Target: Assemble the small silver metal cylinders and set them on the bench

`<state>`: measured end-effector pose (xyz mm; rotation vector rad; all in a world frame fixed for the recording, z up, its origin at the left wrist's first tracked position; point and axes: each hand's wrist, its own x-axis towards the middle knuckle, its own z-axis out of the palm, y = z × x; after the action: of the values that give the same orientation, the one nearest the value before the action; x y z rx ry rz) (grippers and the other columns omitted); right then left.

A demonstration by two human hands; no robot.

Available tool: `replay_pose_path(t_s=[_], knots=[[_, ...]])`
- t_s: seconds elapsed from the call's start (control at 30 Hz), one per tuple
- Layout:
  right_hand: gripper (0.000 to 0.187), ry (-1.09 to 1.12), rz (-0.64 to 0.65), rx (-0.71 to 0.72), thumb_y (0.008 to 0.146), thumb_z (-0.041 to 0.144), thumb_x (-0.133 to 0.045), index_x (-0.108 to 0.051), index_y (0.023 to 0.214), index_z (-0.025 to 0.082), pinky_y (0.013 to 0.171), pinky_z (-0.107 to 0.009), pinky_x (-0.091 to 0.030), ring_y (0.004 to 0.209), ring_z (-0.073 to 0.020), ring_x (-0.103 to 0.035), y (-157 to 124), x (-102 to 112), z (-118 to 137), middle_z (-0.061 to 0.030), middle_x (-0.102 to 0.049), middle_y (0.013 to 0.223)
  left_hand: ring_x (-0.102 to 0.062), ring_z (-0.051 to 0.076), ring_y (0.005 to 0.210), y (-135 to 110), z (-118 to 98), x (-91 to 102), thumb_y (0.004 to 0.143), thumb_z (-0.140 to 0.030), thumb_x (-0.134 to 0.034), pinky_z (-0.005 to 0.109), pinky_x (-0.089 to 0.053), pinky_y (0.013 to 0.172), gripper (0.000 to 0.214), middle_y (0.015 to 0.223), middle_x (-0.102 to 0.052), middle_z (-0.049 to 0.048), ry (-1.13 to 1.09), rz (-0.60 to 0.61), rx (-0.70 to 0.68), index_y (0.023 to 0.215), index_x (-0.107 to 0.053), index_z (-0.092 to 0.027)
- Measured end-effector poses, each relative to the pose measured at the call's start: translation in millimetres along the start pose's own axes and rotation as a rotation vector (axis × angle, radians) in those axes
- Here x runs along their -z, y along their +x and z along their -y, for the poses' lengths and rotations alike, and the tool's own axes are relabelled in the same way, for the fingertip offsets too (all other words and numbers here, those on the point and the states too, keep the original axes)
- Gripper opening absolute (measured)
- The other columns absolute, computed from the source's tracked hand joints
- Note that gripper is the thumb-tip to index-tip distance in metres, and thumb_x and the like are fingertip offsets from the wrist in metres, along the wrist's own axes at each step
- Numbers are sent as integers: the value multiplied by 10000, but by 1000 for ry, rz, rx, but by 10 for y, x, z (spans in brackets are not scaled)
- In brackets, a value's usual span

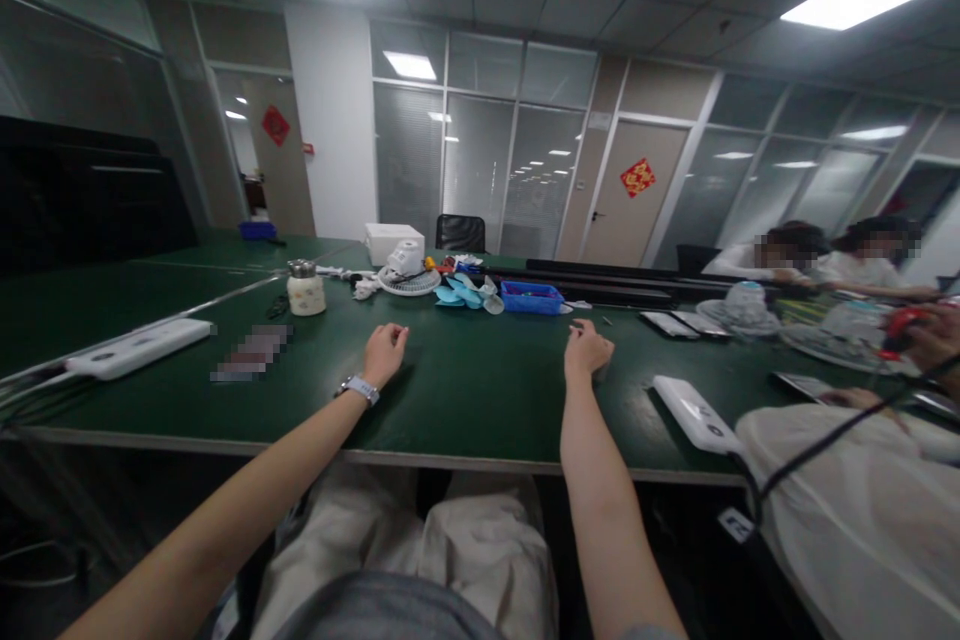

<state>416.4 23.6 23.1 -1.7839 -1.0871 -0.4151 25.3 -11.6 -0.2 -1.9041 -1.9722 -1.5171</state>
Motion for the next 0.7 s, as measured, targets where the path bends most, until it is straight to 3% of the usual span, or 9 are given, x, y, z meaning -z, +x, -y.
replay_pose_path(t_s=[0.2, 0.33, 0.6, 0.7], knots=[[219, 80, -75, -8, 845, 310, -549, -711, 953, 210, 778, -328, -304, 694, -198, -571, 5, -31, -6, -80, -715, 772, -565, 203, 813, -13, -9, 8, 904, -373, -433, 325, -435, 752, 262, 894, -597, 81, 2, 4, 8, 843, -618, -198], [208, 73, -39, -14, 828, 310, -544, -722, 881, 215, 780, -328, -304, 705, -197, -566, -4, -15, -7, -76, -711, 772, -569, 197, 824, -19, -5, 7, 902, -368, -441, 318, -437, 761, 249, 903, -599, 77, 9, 20, 5, 849, -615, -198], [197, -38, -9, -8, 803, 260, -510, -699, 816, 205, 920, -411, -228, 777, -211, -549, 28, -26, -32, -59, -672, 713, -568, 198, 830, -8, 24, -26, 909, -379, -431, 319, -437, 760, 264, 906, -599, 76, 16, 40, -2, 848, -612, -196], [196, -46, -26, -9, 802, 298, -532, -681, 887, 203, 960, -458, -198, 861, -241, -552, -3, 8, -7, -72, -674, 778, -568, 199, 830, -6, 31, -29, 904, -376, -438, 319, -438, 760, 255, 895, -596, 74, 10, 44, -7, 841, -610, -199]])
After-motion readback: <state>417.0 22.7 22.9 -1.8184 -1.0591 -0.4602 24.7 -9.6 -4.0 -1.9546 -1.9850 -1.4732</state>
